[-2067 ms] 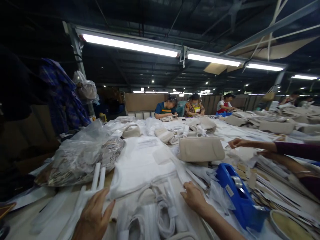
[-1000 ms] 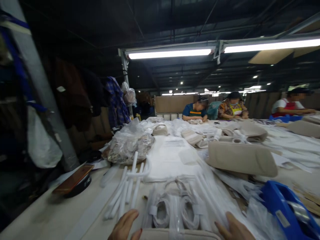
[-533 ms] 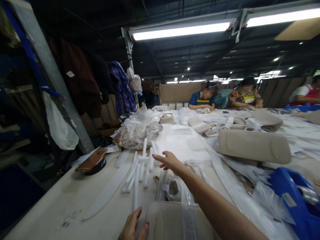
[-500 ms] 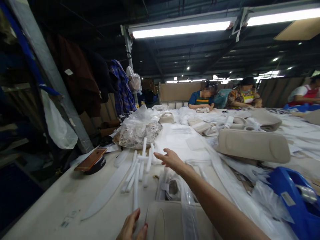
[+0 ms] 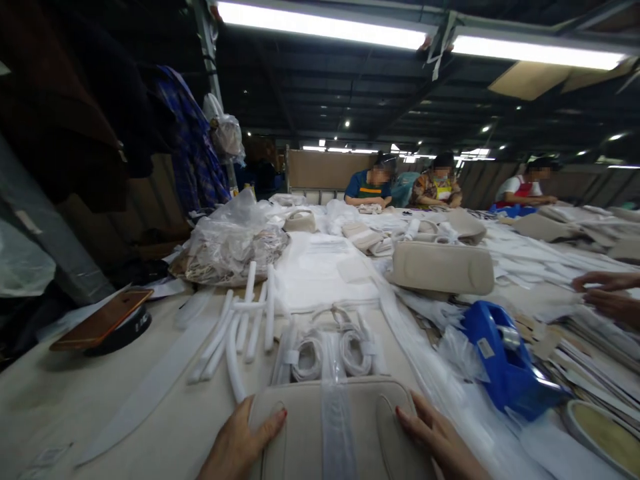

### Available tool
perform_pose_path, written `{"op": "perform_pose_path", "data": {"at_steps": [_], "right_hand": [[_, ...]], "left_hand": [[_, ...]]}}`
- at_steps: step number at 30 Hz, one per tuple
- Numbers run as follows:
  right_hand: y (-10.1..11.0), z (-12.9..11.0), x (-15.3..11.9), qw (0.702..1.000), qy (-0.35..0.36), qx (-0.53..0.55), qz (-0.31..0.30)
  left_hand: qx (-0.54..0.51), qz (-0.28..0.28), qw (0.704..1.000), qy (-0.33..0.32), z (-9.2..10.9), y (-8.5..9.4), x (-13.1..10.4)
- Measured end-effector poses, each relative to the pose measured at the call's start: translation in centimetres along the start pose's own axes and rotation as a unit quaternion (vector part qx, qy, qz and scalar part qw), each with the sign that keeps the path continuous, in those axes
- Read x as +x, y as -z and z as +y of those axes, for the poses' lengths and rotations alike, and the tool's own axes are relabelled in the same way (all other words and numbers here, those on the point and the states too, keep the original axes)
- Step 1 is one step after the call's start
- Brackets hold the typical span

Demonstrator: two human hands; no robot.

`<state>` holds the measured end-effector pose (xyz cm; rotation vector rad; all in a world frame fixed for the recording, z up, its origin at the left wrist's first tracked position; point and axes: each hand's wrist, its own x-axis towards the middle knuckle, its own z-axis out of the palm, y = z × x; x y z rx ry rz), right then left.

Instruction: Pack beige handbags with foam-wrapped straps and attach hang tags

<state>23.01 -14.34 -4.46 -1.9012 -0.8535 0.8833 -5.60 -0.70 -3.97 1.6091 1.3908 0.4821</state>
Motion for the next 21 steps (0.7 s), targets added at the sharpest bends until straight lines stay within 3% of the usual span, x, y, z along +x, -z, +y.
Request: {"op": "perform_pose_path", "data": {"at_steps": [4,8,12,15,21], "right_hand": [[-0.9,-3.2,-0.9,0.996,0.034,0.064,-0.051],[-0.6,-3.1,-1.3,0.996,0.076,0.027,-0.036],[-0.7,-1.7,-1.0,0.994,0.085,-0.047,0.047],[-1.0,-2.3,-0.4,0.988,0.093,-0.084,0.091],[-1.9,-3.2,0.3,0.982,0.101,-0.118,0.107]], "left_hand": [[-0.041,0.027,0.999,0.01,1.3,-0.2,0.8],[-0.064,0.041,0.997,-0.021,0.1,-0.7,0.1],[-0.035,0.094,0.99,-0.101,-0.7,-0.5,-1.4],[-0.022,0.113,0.985,-0.126,-0.4,-0.2,-1.9],[-0.077,0.021,0.993,-0.09,0.8,0.0,-0.4]]}}
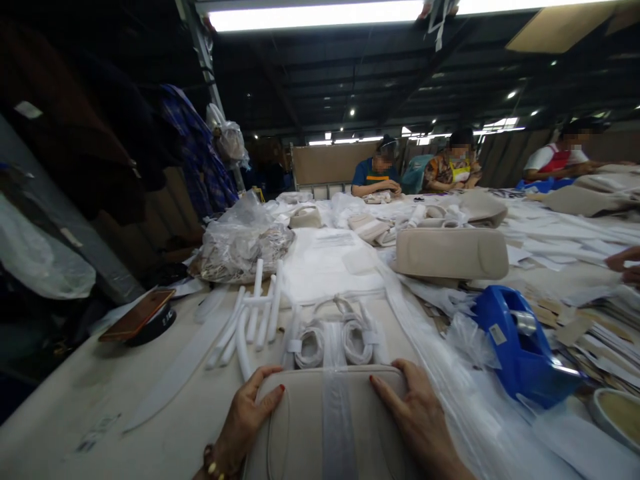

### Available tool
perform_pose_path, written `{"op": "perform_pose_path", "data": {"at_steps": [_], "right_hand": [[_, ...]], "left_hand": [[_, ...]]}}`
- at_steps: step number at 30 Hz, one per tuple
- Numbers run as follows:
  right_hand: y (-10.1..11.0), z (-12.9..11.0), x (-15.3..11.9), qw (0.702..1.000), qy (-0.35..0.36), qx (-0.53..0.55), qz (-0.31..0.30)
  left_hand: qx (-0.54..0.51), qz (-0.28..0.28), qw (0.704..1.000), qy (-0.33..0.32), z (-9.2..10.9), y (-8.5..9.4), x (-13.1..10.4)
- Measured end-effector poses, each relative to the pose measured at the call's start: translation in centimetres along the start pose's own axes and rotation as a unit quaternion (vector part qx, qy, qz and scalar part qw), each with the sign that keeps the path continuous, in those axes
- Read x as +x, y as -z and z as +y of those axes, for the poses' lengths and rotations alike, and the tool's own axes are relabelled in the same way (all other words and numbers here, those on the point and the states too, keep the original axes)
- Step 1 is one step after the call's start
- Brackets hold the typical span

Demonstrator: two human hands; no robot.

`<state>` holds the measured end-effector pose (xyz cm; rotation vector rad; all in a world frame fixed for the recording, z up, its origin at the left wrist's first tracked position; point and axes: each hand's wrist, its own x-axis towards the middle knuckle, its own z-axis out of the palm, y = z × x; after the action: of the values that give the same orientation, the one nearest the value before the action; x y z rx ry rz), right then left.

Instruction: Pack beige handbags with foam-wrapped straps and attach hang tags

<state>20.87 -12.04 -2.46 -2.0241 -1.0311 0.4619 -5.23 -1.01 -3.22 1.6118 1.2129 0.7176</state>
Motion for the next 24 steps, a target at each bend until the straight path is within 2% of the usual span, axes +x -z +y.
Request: {"op": "perform_pose_path", "data": {"at_steps": [6,11,14,16,21,24], "right_hand": [[-0.6,0.9,0.1,0.999,0.02,-0.022,0.035],[-0.7,1.5,-0.6,0.998,0.017,-0.016,0.052],[-0.8,2.1,-1.3,0.994,0.03,0.004,0.106],[-0.9,2.3,-1.8,0.992,0.007,0.014,0.122],[-1.0,2.8,-2.6,0.99,-0.102,0.078,0.056],[-1.3,3.2,-2.7,0.988,-0.126,0.084,0.039]], "left_hand": [[-0.016,-0.08,0.997,0.0,1.2,0.1,0.7],[0.084,-0.096,0.991,-0.036,1.3,0.2,1.3],[0.155,-0.094,0.983,-0.034,1.2,0.0,1.9],[0.176,-0.086,0.98,-0.027,1.3,-0.3,2.4],[0.202,-0.047,0.978,-0.007,2.1,-1.3,2.9],[0.212,-0.016,0.977,0.001,2.4,-2.0,3.2]]}}
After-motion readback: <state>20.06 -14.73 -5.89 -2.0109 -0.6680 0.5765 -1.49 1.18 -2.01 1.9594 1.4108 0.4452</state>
